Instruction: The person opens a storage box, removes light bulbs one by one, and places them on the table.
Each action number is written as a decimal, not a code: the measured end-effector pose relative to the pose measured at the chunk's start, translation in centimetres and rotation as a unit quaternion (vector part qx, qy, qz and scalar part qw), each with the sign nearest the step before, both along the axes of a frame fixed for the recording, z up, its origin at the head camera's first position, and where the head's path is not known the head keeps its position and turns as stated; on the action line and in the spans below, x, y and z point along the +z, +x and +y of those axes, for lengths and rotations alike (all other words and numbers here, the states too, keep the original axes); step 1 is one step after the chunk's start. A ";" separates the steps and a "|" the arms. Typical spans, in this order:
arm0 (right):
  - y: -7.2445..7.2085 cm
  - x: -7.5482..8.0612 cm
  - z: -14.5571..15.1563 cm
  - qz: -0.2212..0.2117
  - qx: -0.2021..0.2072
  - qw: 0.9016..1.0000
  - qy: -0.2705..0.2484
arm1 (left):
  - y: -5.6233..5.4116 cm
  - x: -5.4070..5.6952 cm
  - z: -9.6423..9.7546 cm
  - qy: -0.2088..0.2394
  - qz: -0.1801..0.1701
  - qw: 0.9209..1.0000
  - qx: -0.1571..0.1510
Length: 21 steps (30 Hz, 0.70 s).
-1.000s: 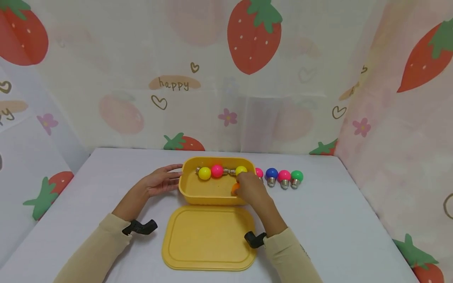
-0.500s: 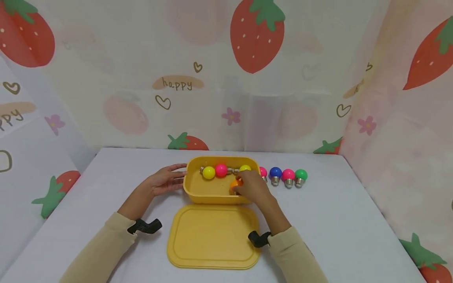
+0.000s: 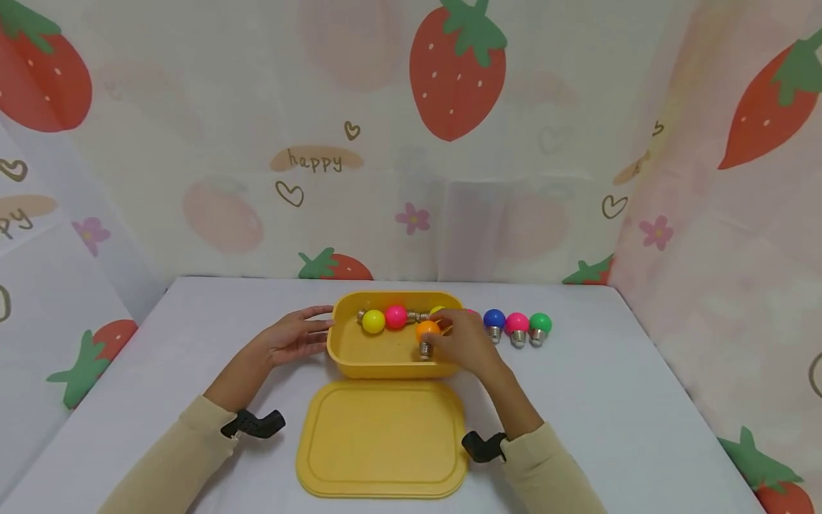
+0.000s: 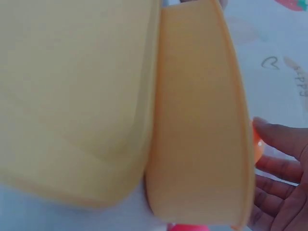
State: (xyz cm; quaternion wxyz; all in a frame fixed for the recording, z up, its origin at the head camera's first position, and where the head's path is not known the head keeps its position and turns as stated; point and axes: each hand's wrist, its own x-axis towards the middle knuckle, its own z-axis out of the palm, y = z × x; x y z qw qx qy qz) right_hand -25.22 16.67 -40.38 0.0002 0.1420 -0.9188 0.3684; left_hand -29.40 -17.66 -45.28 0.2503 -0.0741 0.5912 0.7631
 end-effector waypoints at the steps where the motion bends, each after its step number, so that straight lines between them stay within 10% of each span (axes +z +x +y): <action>1: 0.1 0.1 0.3 0.002 0.001 1.000 -0.006 | 0.0 0.0 0.0 0.001 -0.003 1.000 0.000; 21: 1.2 2.1 6.7 -0.006 -0.044 0.996 -0.078 | -0.1 -0.2 0.0 0.014 -0.014 1.000 0.010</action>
